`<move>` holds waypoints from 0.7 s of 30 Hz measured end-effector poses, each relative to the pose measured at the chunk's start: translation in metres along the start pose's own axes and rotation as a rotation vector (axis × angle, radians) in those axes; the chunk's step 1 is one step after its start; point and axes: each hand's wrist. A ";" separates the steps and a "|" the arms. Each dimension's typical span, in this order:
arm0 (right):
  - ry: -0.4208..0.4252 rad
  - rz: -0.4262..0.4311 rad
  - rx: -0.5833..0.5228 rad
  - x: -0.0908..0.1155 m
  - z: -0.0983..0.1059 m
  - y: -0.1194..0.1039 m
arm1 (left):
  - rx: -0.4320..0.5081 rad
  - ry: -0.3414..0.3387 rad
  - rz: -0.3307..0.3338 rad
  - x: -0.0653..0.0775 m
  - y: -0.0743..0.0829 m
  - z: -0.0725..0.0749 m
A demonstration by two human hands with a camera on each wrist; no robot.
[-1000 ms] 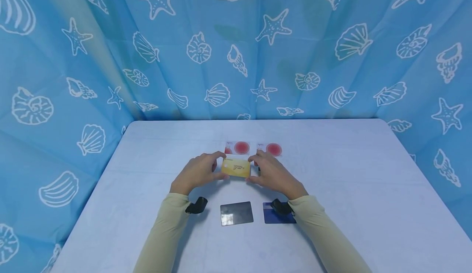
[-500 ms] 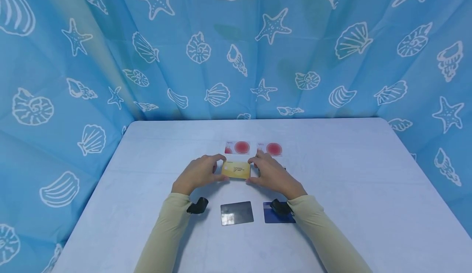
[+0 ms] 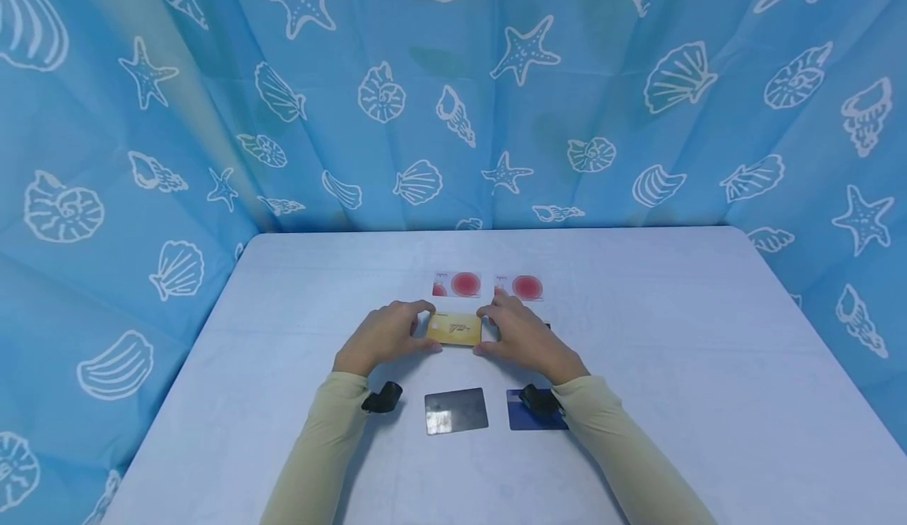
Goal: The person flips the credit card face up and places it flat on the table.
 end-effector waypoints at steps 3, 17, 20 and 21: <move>0.007 0.008 0.007 0.000 -0.001 0.001 | -0.004 -0.003 0.004 0.000 0.001 0.000; 0.007 -0.003 0.006 -0.001 -0.001 0.001 | -0.014 -0.005 0.014 -0.001 -0.001 -0.005; 0.001 -0.017 0.006 -0.001 -0.002 0.000 | -0.016 -0.008 0.012 -0.001 -0.001 -0.006; 0.002 -0.018 0.007 -0.001 -0.002 0.000 | -0.017 -0.009 0.012 -0.001 -0.001 -0.006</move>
Point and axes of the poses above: each hand's wrist, its own x-axis away from the middle knuckle, its own z-axis out of the back of the hand, y = z × x, and after that the axes turned 15 degrees about y, right-handed
